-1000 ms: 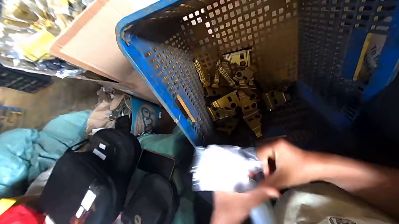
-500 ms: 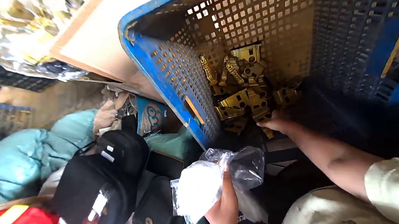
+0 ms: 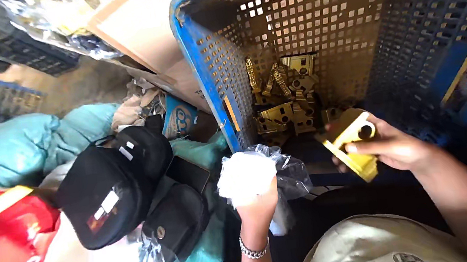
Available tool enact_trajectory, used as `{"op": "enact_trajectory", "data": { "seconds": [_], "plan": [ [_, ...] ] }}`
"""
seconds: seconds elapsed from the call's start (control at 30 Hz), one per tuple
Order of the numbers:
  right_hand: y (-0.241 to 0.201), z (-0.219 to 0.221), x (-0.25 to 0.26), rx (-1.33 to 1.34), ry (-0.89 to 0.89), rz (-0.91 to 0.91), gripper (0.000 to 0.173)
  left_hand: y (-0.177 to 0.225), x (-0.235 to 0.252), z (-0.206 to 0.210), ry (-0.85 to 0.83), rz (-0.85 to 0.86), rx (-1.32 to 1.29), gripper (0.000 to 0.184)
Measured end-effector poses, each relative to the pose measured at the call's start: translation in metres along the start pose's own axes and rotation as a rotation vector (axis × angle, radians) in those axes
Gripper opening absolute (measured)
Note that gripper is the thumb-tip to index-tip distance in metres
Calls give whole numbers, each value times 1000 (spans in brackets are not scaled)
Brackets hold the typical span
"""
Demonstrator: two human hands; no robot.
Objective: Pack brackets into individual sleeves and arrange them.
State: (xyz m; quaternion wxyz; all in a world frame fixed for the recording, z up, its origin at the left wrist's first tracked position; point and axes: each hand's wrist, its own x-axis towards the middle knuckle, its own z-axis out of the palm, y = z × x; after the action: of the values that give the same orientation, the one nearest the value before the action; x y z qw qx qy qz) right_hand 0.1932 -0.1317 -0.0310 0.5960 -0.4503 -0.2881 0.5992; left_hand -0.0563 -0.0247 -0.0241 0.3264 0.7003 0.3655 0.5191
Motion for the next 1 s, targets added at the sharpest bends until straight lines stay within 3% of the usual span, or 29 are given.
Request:
{"op": "enact_trajectory", "data": {
  "seconds": [0.07,0.13,0.17,0.23,0.27,0.3,0.37,0.47,0.57,0.63,0.7,0.77,0.87,0.93,1.0],
  "plan": [
    [-14,21,-11,39,-230,88,53,4,-5,11,-42,-17,-53,48],
    [-18,47,-6,-72,-191,169,47,17,-9,20,-93,-97,-179,44],
    [-14,57,-1,-176,-98,108,46,26,-9,22,-107,-170,-253,41],
    [5,70,8,-584,62,-177,43,42,-2,20,-98,-336,-354,35],
    [14,74,11,-839,61,-307,36,48,1,18,-87,-390,-371,31],
    [19,80,11,-1030,-4,-353,33,51,2,15,-88,-399,-366,29],
    [19,88,13,-1177,-170,-201,46,47,-4,7,-156,-279,-256,36],
    [22,85,35,-990,-120,-141,61,30,-10,7,-257,-28,-106,37],
    [7,82,39,-646,-192,-34,78,23,-8,12,-135,66,85,47],
    [-1,77,33,-398,-178,-88,76,21,-2,13,61,74,44,52],
    [-2,74,29,-272,-62,-272,59,24,0,17,166,69,-47,51],
    [1,74,31,-310,42,-384,54,33,-10,23,75,136,20,36],
    [8,71,31,-335,17,-431,70,50,-20,30,-98,235,180,28],
    [9,69,29,-249,-62,-413,77,52,-18,28,-126,225,140,28],
    [11,73,25,-185,-86,-405,70,44,-18,29,-94,203,2,25]
  ]
}}
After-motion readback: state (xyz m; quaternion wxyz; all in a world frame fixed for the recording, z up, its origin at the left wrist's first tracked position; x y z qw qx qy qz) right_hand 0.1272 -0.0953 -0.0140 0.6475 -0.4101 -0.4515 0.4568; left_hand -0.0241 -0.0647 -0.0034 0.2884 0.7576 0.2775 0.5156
